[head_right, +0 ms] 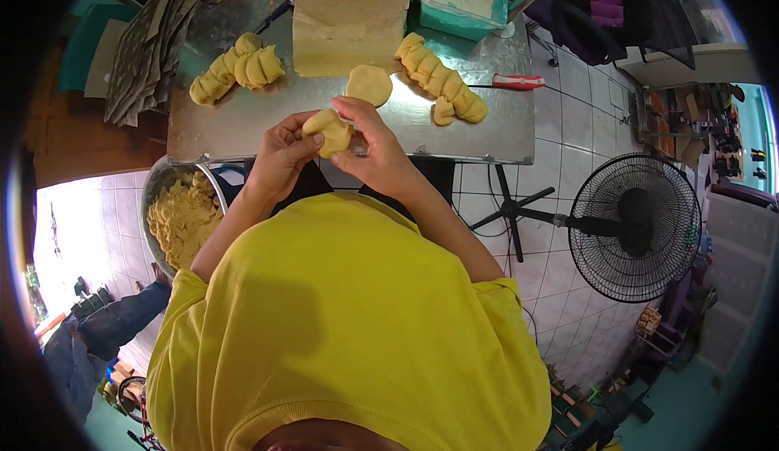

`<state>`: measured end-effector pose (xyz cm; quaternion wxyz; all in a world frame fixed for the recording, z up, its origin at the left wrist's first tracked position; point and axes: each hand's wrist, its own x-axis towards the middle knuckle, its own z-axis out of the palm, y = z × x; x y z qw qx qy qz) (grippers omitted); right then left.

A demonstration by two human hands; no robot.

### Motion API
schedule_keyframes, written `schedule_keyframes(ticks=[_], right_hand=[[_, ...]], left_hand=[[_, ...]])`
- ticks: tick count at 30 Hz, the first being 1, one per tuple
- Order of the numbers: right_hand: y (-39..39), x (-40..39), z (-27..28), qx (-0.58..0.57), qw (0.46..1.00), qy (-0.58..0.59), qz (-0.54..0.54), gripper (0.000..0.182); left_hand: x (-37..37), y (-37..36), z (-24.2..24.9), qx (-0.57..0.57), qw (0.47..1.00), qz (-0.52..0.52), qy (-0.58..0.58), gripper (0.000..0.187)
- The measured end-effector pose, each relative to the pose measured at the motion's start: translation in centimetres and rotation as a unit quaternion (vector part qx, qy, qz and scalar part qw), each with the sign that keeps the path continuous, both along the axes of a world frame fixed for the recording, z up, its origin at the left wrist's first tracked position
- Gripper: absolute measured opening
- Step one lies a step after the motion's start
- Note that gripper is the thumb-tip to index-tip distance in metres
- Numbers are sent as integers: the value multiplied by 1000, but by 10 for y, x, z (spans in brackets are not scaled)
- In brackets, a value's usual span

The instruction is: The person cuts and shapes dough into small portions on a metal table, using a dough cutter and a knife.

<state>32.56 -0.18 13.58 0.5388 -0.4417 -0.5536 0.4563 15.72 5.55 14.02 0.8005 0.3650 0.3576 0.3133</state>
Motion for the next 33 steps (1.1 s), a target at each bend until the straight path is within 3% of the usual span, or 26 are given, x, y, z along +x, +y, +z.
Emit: schedule_keyframes(ticks=[1,5,7,11,13,14,16,17,18,19,23,25,26,31,33], right_hand=[[-2,0,-1,-103,988,118,7,44],[-2,3,0,-190,977,86,39,38],[-1,2,3,-163,986,-29,-1,30],[2,0,-10,-127,990,-37,-38,22],[1,-5,-11,-24,989,-120,-84,21],[2,-7,-10,-23,989,-120,-83,21],[2,-11,-6,85,977,-161,-111,24],[-2,-11,0,85,977,-161,-110,24],[-7,-11,10,23,988,-135,-70,27],[-10,-11,15,-40,993,-108,-30,30],[-9,-6,4,-80,996,-43,-16,35],[-4,-7,-1,-115,991,69,-13,35],[-3,-8,-2,-115,991,69,-12,35],[1,-11,2,1,985,-171,-36,27],[3,-15,3,0,984,-174,-49,23]], left_hand=[[-1,0,-4,-2,1000,-1,-2,34],[-2,-2,-9,39,998,-38,18,36],[-4,-5,0,35,998,-53,17,38],[-5,-7,10,62,996,-69,18,39],[-1,-11,11,63,996,-55,37,39],[4,-14,10,110,993,-15,43,37],[4,-13,2,155,986,26,48,35],[-1,-8,-6,198,970,-9,140,34],[-4,-3,-9,239,942,-43,231,33],[-6,-1,-12,239,942,-43,231,33],[-3,-1,-13,235,946,-3,225,31],[-1,-5,-12,227,952,1,206,31],[1,-8,-12,245,951,3,188,33],[-5,-16,9,211,970,-30,120,40],[-5,-17,16,196,976,-35,88,42]])
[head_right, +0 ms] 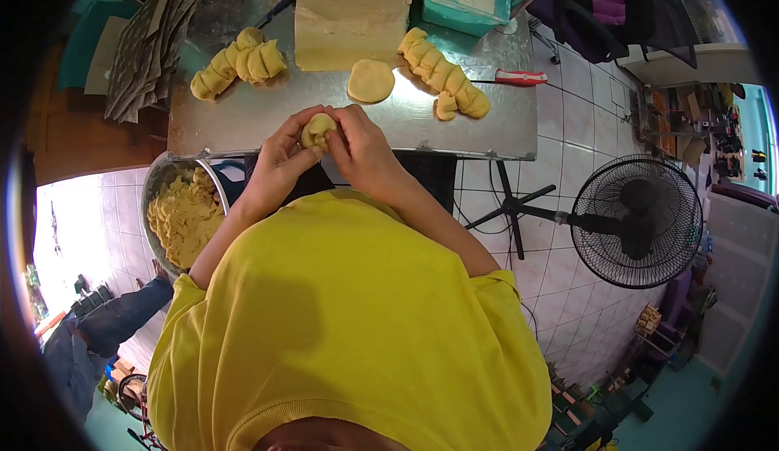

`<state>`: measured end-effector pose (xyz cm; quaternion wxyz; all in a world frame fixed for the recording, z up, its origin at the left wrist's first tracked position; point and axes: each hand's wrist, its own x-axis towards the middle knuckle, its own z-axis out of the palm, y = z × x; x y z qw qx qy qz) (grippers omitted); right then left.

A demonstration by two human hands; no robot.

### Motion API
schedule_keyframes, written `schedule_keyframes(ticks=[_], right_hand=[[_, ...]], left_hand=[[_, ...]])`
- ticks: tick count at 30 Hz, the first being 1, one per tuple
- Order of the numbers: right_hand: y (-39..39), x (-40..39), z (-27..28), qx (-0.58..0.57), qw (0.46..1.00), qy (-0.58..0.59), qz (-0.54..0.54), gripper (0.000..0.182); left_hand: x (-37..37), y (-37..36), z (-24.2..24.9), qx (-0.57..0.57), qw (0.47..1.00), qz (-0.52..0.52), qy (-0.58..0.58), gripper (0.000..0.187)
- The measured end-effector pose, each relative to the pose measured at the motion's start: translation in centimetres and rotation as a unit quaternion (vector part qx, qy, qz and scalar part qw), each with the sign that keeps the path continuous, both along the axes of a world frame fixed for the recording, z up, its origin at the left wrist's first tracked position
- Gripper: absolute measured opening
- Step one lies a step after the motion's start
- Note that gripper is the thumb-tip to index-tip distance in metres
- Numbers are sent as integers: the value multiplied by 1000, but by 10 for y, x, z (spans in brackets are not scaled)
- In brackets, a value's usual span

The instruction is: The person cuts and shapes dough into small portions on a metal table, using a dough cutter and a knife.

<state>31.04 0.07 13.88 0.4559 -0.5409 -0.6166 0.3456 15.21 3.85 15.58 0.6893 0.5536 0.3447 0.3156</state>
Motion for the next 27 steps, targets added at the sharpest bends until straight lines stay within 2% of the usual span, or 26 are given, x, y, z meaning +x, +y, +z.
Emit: schedule_keyframes(ticks=[4,7,9,10,13,15,16,18,19,21,22,24,26,27], right_hand=[[3,-5,3,-15,1000,0,-9,16],[4,-3,-4,-36,999,31,1,22],[3,-2,-4,-63,995,73,12,24],[2,-1,-3,-91,989,116,22,26],[1,-4,3,-81,989,122,5,26],[3,1,-1,-88,990,111,-5,24],[5,4,-5,-95,990,102,-15,23],[7,7,-14,-93,989,111,-18,22],[7,8,-17,-90,989,118,-19,21],[5,6,-15,-108,988,106,-5,20],[6,4,-12,-125,988,92,8,19],[8,8,1,-142,986,72,42,19],[9,10,5,-160,983,51,71,20],[11,10,3,-99,992,-15,73,19]], left_hand=[[1,3,-12,14,998,38,46,38],[-3,13,-22,48,994,24,93,32],[-5,16,-20,85,976,-8,199,30],[-5,16,-19,84,977,-9,197,30],[-2,17,-21,72,977,1,201,29],[1,14,-21,49,994,16,98,30],[2,12,-15,50,994,16,99,30],[5,5,-1,-74,996,45,-34,31],[2,9,-4,-73,996,46,-33,31],[-5,18,-13,-29,995,-26,94,35],[-7,19,-13,-28,995,-23,95,35],[-8,21,-12,82,958,-43,272,38],[-5,15,-11,118,963,-26,243,41],[-4,12,-11,153,965,-9,213,44]])
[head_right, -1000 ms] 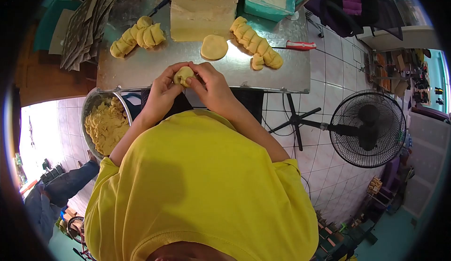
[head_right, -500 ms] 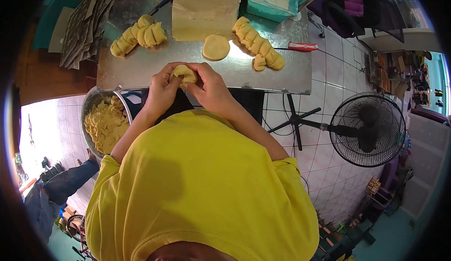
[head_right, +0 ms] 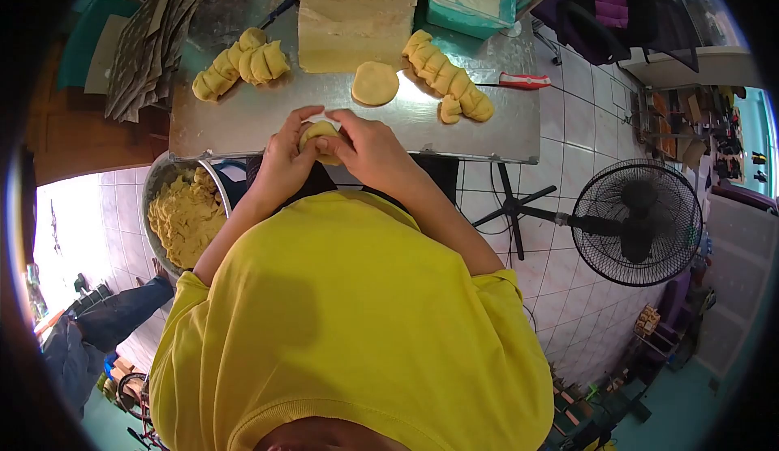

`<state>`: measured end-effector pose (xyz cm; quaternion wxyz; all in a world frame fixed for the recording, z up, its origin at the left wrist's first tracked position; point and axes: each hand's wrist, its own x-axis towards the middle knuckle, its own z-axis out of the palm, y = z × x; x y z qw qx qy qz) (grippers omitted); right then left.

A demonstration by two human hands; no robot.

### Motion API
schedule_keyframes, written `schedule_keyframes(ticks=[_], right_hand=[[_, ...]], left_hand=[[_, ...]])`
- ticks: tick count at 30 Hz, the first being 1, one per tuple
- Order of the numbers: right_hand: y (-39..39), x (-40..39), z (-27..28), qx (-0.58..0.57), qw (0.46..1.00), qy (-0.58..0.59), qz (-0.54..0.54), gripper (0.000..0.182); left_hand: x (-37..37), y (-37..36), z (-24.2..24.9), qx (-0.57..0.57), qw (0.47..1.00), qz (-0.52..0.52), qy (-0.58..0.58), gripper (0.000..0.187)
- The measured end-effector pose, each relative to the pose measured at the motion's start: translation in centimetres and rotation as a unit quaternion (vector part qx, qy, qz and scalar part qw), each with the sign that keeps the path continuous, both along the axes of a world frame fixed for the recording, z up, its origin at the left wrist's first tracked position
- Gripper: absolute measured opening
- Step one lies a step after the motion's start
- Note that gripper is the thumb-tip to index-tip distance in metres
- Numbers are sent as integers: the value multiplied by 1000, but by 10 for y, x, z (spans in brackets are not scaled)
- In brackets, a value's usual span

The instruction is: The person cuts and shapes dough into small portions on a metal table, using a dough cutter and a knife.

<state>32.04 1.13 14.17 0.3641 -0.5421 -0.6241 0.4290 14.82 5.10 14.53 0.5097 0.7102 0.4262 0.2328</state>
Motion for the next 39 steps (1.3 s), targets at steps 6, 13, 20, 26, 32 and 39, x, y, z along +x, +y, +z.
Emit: schedule_keyframes(ticks=[6,13,20,26,32,39], right_hand=[[5,3,-15,6,995,77,-65,15],[-4,5,1,-104,958,262,-60,25],[-1,8,-5,207,978,-21,-5,28],[-2,-10,0,54,961,238,-128,27],[-5,-22,-2,123,976,150,-99,25],[-3,-15,-4,51,984,139,-96,22]], left_hand=[[5,-6,-4,-113,969,0,-220,57],[-4,6,5,-189,961,21,-199,49],[-3,7,3,-363,891,5,-273,38],[9,-6,3,-76,975,12,-211,40],[4,-3,-4,-128,970,56,-201,34],[0,1,-12,-120,981,26,-152,26]])
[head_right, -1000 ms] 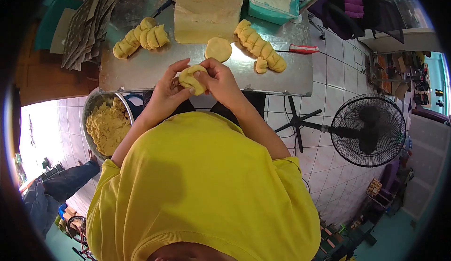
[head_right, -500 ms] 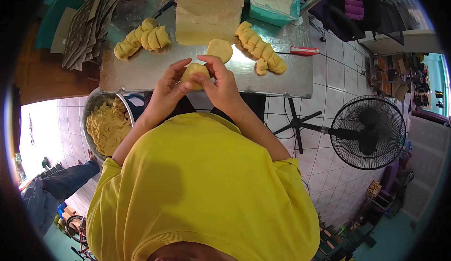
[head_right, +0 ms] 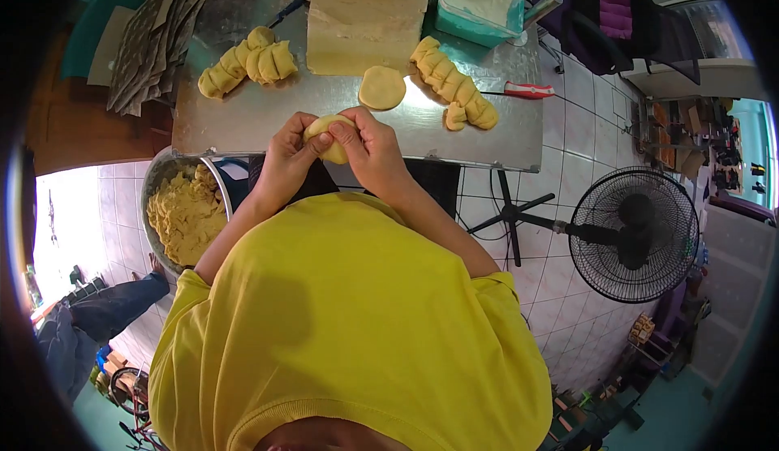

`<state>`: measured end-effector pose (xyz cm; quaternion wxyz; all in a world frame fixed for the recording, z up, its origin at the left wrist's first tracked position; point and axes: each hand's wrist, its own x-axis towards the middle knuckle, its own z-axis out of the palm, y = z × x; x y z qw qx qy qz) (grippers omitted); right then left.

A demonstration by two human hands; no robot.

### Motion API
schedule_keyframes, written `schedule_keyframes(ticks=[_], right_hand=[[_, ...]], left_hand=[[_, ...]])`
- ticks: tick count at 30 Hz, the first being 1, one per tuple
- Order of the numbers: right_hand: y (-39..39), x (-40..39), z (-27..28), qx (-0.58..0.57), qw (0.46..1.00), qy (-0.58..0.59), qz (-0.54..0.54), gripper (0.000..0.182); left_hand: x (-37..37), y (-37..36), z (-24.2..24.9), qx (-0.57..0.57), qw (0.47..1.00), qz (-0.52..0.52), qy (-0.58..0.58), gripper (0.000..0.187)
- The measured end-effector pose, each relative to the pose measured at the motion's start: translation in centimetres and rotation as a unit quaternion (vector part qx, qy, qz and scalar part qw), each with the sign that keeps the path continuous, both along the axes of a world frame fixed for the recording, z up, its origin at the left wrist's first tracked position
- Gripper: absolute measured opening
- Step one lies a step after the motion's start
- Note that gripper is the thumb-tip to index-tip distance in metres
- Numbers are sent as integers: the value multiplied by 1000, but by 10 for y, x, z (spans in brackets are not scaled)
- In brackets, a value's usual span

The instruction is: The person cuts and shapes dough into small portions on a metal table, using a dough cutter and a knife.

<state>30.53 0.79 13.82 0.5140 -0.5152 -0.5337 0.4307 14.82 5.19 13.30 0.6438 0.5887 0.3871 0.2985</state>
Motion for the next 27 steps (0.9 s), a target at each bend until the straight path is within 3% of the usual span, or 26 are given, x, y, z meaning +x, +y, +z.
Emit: schedule_keyframes(ticks=[2,4,5,7,10,12,14,17,20,22,23,25,27], right_hand=[[6,0,-7,-43,995,91,7,20],[9,6,-6,-12,999,21,26,20],[9,9,-5,19,998,-47,44,20],[11,12,0,-25,998,-14,47,20],[14,12,-5,-66,997,21,38,20],[17,9,-8,-66,997,22,27,20],[17,4,-9,-52,996,35,-64,19],[19,0,-8,-58,990,118,-58,17],[18,-6,-4,-28,995,91,1,17],[18,-4,-7,-23,999,43,10,17],[18,-4,-8,-17,1000,-5,20,17],[17,-4,-6,-39,999,-5,33,17],[16,-2,-5,-61,997,-7,44,17]], left_hand=[[0,1,-3,-2,1000,4,-8,26],[2,2,-2,-48,992,50,-108,33],[1,3,-1,-48,992,50,-108,33],[-3,3,2,66,998,-1,4,44],[-1,1,3,21,1000,-5,-14,50],[3,-4,6,-7,998,18,-63,51],[6,-6,5,-36,992,41,-111,52],[6,-4,-4,-3,989,94,-117,52],[3,-3,-8,-8,981,126,-146,41],[-4,-2,-9,36,994,96,-32,27],[-7,-1,-8,36,994,97,-32,27],[-12,2,-2,69,994,69,51,21],[-17,4,-5,52,996,55,54,22]])
